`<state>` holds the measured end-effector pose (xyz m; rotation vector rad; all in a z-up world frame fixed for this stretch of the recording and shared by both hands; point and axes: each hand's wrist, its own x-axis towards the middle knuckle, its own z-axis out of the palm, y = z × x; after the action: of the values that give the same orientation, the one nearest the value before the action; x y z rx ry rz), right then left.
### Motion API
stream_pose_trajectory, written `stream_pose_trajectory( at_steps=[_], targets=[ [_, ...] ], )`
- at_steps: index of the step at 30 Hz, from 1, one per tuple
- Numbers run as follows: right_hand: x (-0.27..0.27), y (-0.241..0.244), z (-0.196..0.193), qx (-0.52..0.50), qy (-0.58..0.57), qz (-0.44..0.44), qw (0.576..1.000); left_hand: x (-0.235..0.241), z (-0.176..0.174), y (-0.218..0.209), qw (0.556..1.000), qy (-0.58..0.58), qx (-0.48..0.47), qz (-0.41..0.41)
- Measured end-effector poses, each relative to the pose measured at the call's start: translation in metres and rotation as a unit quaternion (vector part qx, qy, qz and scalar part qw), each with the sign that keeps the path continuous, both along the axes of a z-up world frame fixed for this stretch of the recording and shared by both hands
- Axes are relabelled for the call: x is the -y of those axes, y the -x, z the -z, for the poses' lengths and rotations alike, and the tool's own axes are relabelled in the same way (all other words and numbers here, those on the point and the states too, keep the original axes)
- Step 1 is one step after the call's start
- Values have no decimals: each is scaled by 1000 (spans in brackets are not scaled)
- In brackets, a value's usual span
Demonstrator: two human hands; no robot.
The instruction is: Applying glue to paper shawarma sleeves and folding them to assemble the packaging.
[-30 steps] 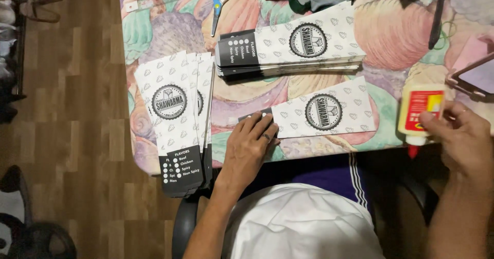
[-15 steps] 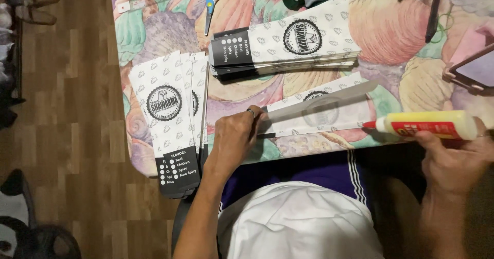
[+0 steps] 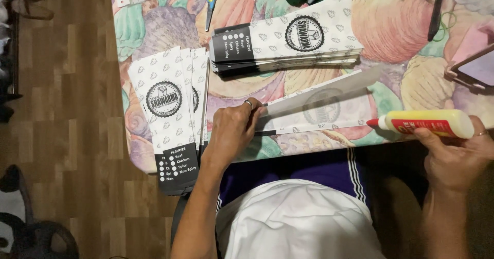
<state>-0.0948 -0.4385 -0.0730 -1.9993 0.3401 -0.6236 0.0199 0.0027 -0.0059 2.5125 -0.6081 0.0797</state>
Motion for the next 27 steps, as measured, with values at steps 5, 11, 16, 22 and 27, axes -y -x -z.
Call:
stream_pose_trajectory(
  at_steps=[5, 11, 16, 22, 27],
  targets=[
    [-21, -6, -6, 29, 28, -44, 998, -1, -5, -3, 999, 10, -29, -9],
    [-77, -18, -5, 6, 0, -78, 997, -3, -12, -10, 993, 52, -102, -25],
    [-131, -33, -7, -28, -58, -129, 990, -8, -3, -24, 990, 62, -128, -18],
    [-183, -57, -14, 61, -91, -212, 971, -10, -7, -38, 970, 115, -210, -37],
    [-213, -64, -11, 95, -122, -273, 950, -11, -5, -43, 967, 125, -221, -32]
  ],
)
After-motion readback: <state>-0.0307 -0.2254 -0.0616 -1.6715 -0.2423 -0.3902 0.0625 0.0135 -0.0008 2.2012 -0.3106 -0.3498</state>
